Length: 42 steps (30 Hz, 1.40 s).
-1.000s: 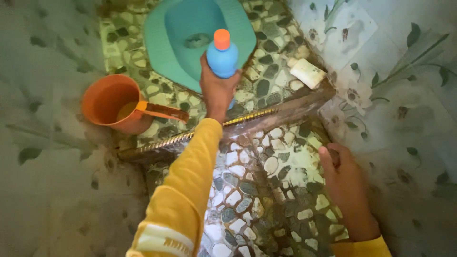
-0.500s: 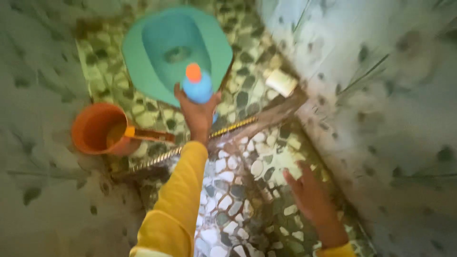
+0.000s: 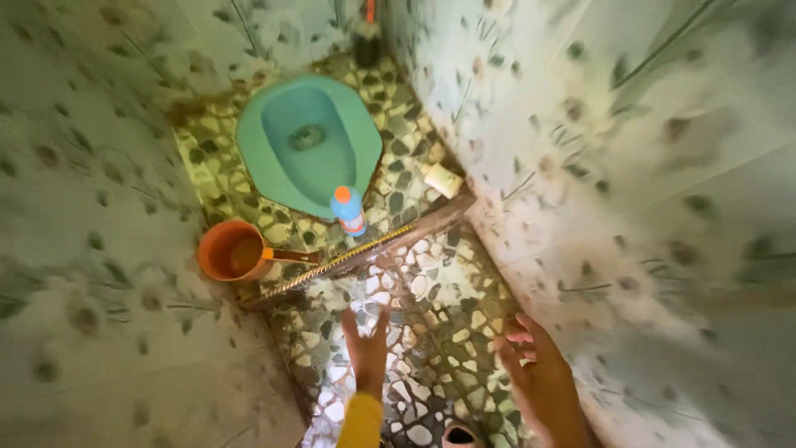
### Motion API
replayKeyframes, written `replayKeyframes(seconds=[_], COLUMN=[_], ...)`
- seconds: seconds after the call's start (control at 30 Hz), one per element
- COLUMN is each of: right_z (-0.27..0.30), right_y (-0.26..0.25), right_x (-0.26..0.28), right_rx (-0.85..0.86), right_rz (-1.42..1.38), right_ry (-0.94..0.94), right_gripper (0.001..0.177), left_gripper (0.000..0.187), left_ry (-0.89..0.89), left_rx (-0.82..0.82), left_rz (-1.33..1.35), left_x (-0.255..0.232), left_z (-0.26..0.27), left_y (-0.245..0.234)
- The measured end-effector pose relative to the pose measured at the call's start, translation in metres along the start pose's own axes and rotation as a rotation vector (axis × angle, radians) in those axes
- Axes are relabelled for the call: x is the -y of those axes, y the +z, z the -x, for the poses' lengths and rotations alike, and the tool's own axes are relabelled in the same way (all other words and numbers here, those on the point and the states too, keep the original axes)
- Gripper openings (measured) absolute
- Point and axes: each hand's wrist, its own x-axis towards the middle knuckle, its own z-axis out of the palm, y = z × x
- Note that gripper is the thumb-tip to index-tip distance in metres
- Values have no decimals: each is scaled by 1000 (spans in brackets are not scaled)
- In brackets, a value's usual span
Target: Clean a squat toilet using a bottle of cleaner and a scrub brush.
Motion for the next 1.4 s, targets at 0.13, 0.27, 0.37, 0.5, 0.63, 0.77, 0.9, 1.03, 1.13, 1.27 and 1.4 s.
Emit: replayKeyframes(seconds=[0.13,0.27,0.37,0.5,0.63,0.77,0.9,1.03,1.13,1.27,1.4], right_z=[54,97,125,179,224,258,280,280,243,195,175], right_y=[-67,-119,-157,-223,-296,-367,-444,-528,-587,-617,-624], right_x=[72,109,129,179,225,255,279,295,277,263,261], right_rx=[-33,-91,-132,-146,-276,-373,-598,-1000,-1178,-1143,-1040], right_rz=[-102,-192,-372,-331,-269,-201,-109,-61,33,10,-45], right_ry=[-78,-96,-217,-82,-208,-258,-380,-465,-679,-695,-657], right_gripper=[60,55,55,53,48,51,40,20,40,59,72], left_gripper=[74,67,66,65,61,60,60,57,55,53,52], left_ry=[-109,-240,-211,-295,-137,-44,81,267,398,458,426], left_rx=[72,253,336,472,638,738,849,948,997,1070,1078], left_rz=[-11,276,385,534,486,445,481,476,465,548,503], left_x=[-56,-135,-160,-283,-433,-515,-590,-649,-687,-710,-710], left_z=[90,147,168,216,274,305,342,373,407,440,437], left_y=[-33,-55,-44,-51,-69,-67,-80,-78,-75,-77,-77])
